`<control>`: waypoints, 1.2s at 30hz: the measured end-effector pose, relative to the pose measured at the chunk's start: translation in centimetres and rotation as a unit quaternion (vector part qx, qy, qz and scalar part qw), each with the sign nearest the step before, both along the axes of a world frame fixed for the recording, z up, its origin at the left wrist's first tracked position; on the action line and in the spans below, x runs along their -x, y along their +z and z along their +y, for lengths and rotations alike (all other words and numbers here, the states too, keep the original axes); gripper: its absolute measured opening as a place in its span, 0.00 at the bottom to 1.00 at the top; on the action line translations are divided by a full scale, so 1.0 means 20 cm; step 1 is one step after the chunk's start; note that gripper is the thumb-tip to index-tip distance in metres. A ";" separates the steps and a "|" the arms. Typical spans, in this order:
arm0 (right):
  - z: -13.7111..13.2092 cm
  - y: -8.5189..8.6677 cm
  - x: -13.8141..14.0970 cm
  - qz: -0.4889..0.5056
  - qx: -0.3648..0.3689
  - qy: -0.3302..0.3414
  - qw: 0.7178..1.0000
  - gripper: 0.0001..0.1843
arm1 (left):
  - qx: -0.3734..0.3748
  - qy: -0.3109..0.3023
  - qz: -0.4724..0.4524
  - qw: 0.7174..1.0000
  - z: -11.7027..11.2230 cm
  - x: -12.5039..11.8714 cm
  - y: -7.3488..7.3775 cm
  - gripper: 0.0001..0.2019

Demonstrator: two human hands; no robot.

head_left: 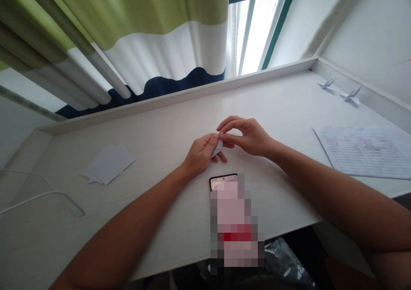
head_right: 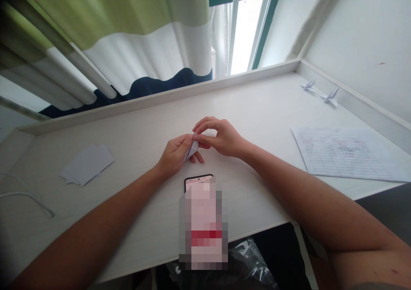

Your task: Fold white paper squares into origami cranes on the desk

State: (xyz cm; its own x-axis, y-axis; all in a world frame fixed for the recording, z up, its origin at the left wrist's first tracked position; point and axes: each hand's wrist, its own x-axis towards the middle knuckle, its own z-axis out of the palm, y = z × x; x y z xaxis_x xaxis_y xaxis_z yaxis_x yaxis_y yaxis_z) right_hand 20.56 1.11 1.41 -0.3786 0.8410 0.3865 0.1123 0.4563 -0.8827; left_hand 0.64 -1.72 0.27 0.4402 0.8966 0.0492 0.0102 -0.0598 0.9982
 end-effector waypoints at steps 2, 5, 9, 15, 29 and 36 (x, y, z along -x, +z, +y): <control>0.00 0.01 0.00 0.001 -0.003 -0.006 1.000 0.10 | -0.002 -0.008 0.000 1.000 0.00 0.00 0.00 0.24; 0.00 0.01 -0.01 0.006 0.003 -0.008 1.000 0.10 | -0.011 -0.022 -0.004 1.000 0.00 0.01 0.01 0.24; 0.00 0.02 -0.03 0.010 0.027 0.009 1.000 0.10 | -0.011 -0.046 -0.013 0.999 0.00 0.01 0.01 0.23; 0.01 0.03 -0.04 0.005 0.028 0.065 0.997 0.10 | 0.007 -0.055 -0.014 0.998 0.01 0.01 0.00 0.23; 0.01 0.03 -0.04 -0.012 0.013 0.043 0.999 0.10 | 0.026 -0.062 -0.033 0.997 0.01 0.01 0.01 0.25; 0.01 0.04 -0.06 -0.017 0.005 0.061 0.998 0.07 | 0.028 -0.058 -0.022 0.998 0.00 0.02 0.03 0.22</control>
